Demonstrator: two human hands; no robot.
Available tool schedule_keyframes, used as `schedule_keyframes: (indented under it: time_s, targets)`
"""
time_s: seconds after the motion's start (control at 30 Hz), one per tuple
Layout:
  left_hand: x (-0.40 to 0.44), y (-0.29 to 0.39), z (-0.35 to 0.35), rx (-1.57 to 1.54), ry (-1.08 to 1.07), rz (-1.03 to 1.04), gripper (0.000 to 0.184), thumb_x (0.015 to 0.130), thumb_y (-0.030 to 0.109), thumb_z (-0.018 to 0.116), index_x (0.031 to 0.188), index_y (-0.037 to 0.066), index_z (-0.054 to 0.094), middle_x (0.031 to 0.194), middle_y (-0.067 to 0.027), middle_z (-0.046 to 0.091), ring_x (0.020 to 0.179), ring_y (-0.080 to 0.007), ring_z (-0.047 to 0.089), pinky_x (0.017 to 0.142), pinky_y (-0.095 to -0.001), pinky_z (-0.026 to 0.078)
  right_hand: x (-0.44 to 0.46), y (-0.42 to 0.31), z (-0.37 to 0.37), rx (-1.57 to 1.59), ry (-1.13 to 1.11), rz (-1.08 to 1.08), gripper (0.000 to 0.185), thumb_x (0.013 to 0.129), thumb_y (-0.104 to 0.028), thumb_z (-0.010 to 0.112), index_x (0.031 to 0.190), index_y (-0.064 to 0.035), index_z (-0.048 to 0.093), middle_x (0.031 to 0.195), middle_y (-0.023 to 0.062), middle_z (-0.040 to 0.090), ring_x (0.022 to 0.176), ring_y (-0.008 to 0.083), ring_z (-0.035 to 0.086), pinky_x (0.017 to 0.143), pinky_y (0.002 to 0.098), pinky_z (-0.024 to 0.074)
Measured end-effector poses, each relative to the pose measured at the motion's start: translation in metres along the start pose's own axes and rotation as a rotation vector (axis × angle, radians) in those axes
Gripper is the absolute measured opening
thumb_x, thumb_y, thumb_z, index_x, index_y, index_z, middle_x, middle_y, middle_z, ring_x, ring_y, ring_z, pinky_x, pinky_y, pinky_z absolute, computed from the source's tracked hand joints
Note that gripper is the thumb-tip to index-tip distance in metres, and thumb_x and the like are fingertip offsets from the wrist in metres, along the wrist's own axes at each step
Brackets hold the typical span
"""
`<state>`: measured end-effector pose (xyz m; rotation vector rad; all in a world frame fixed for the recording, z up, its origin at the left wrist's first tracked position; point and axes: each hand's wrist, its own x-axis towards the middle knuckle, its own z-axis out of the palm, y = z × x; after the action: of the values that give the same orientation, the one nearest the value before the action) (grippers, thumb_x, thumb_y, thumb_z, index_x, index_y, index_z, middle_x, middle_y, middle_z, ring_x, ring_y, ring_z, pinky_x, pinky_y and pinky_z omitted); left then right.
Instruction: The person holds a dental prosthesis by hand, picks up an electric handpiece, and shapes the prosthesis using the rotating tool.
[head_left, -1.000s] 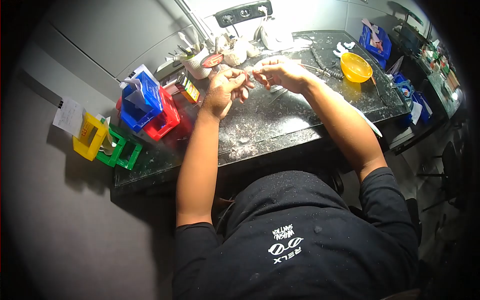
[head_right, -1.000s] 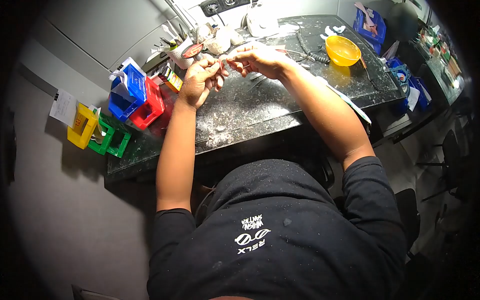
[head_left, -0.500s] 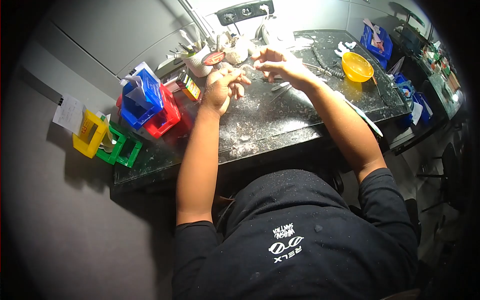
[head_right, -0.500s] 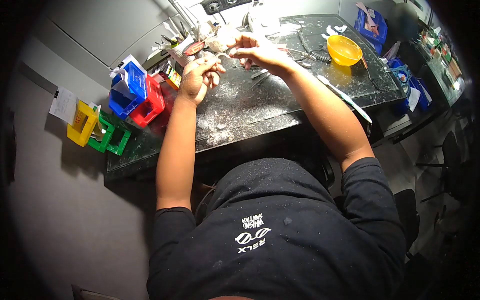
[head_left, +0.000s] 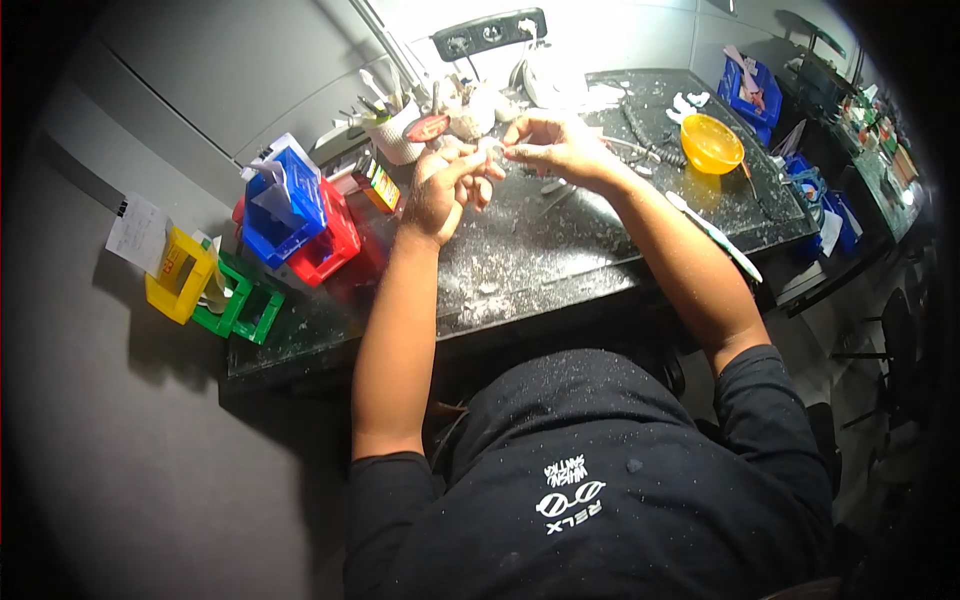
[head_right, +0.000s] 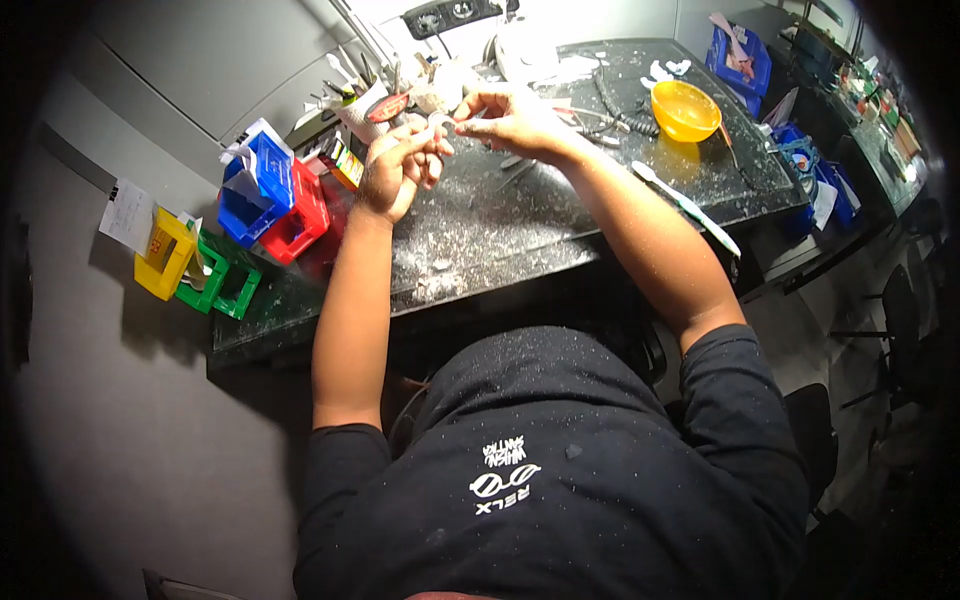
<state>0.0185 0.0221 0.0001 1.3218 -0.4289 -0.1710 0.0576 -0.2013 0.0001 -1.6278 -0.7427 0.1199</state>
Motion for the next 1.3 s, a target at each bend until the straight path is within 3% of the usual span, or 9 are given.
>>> schedule_keyframes:
  time_s: [0.23, 0.27, 0.37, 0.4, 0.63, 0.83, 0.97, 1.1, 1.3]
  targets:
    - [-0.002, 0.005, 0.005, -0.051, -0.046, 0.013, 0.027, 0.092, 0.019, 0.061, 0.104, -0.004, 0.063, 0.087, -0.0162, 0.070, 0.059, -0.0170, 0.064, 0.050, -0.0264, 0.049, -0.002, -0.003, 0.003, 0.033, 0.046, -0.007, 0.017, 0.088, -0.020, 0.074, 0.096, -0.0064, 0.068, 0.081, -0.0023, 0.065, 0.069, 0.0046, 0.056, 0.058, 0.0210, 0.0438]
    - [-0.002, 0.004, 0.006, 0.003, -0.030, 0.018, 0.028, 0.092, 0.019, 0.062, 0.106, -0.005, 0.064, 0.088, -0.0151, 0.070, 0.059, -0.0157, 0.064, 0.051, -0.0261, 0.049, -0.002, -0.003, 0.000, 0.006, 0.000, 0.036, 0.018, 0.090, -0.023, 0.073, 0.098, -0.0094, 0.066, 0.087, -0.0039, 0.067, 0.078, 0.0043, 0.057, 0.062, 0.0216, 0.0434]
    - [0.000, -0.002, 0.006, 0.100, 0.049, 0.046, 0.023, 0.092, 0.016, 0.063, 0.101, -0.004, 0.063, 0.085, -0.0143, 0.069, 0.057, -0.0152, 0.063, 0.049, -0.0263, 0.049, -0.003, -0.007, 0.001, 0.031, 0.011, 0.026, 0.016, 0.089, -0.018, 0.073, 0.100, -0.0093, 0.065, 0.086, -0.0033, 0.066, 0.075, 0.0047, 0.058, 0.062, 0.0210, 0.0434]
    - [0.000, -0.001, 0.006, 0.093, 0.038, 0.051, 0.014, 0.095, 0.013, 0.059, 0.101, 0.001, 0.062, 0.086, -0.0105, 0.069, 0.058, -0.0128, 0.063, 0.048, -0.0241, 0.048, -0.003, -0.009, 0.001, 0.049, 0.010, 0.023, 0.018, 0.089, -0.017, 0.072, 0.103, -0.0090, 0.064, 0.088, -0.0029, 0.067, 0.075, 0.0047, 0.058, 0.062, 0.0211, 0.0439]
    - [-0.001, -0.006, 0.002, 0.025, 0.000, 0.073, 0.014, 0.095, 0.013, 0.061, 0.100, 0.000, 0.063, 0.083, -0.0102, 0.068, 0.057, -0.0130, 0.063, 0.048, -0.0239, 0.048, -0.002, -0.006, -0.003, 0.361, -0.123, 0.160, 0.017, 0.094, -0.016, 0.066, 0.104, -0.0030, 0.065, 0.090, 0.0025, 0.068, 0.068, 0.0084, 0.059, 0.060, 0.0236, 0.0480]
    - [-0.003, -0.005, 0.006, 0.113, -0.027, 0.084, 0.022, 0.094, 0.014, 0.062, 0.112, 0.001, 0.064, 0.089, -0.0113, 0.068, 0.066, -0.0150, 0.064, 0.054, -0.0258, 0.051, -0.001, 0.006, -0.006, 0.443, -0.134, 0.194, 0.015, 0.096, -0.016, 0.061, 0.100, -0.0030, 0.067, 0.085, 0.0026, 0.066, 0.070, 0.0103, 0.060, 0.064, 0.0277, 0.0488]
    - [0.002, -0.007, 0.010, 0.123, 0.004, 0.132, 0.019, 0.092, 0.015, 0.066, 0.105, 0.002, 0.065, 0.094, -0.0066, 0.067, 0.080, -0.0142, 0.063, 0.064, -0.0287, 0.053, -0.003, 0.000, -0.007, 0.394, -0.139, 0.200, 0.016, 0.093, -0.018, 0.066, 0.093, -0.0020, 0.069, 0.076, 0.0028, 0.064, 0.067, 0.0116, 0.060, 0.062, 0.0267, 0.0491]
    - [0.009, -0.014, 0.008, 0.340, 0.191, 0.206, 0.016, 0.087, 0.015, 0.073, 0.100, 0.007, 0.067, 0.090, -0.0039, 0.068, 0.077, -0.0130, 0.064, 0.059, -0.0255, 0.051, -0.002, 0.000, -0.003, 0.204, -0.096, 0.132, 0.019, 0.091, -0.019, 0.069, 0.089, -0.0007, 0.067, 0.072, 0.0011, 0.062, 0.064, 0.0088, 0.059, 0.056, 0.0272, 0.0508]
    - [0.007, -0.017, 0.007, 0.474, 0.177, 0.226, 0.006, 0.091, 0.012, 0.068, 0.094, 0.007, 0.067, 0.083, -0.0019, 0.065, 0.074, -0.0106, 0.063, 0.059, -0.0253, 0.052, -0.004, -0.007, 0.002, 0.202, -0.039, 0.133, 0.016, 0.085, -0.018, 0.074, 0.081, -0.0039, 0.067, 0.072, -0.0013, 0.061, 0.060, 0.0066, 0.056, 0.055, 0.0243, 0.0478]
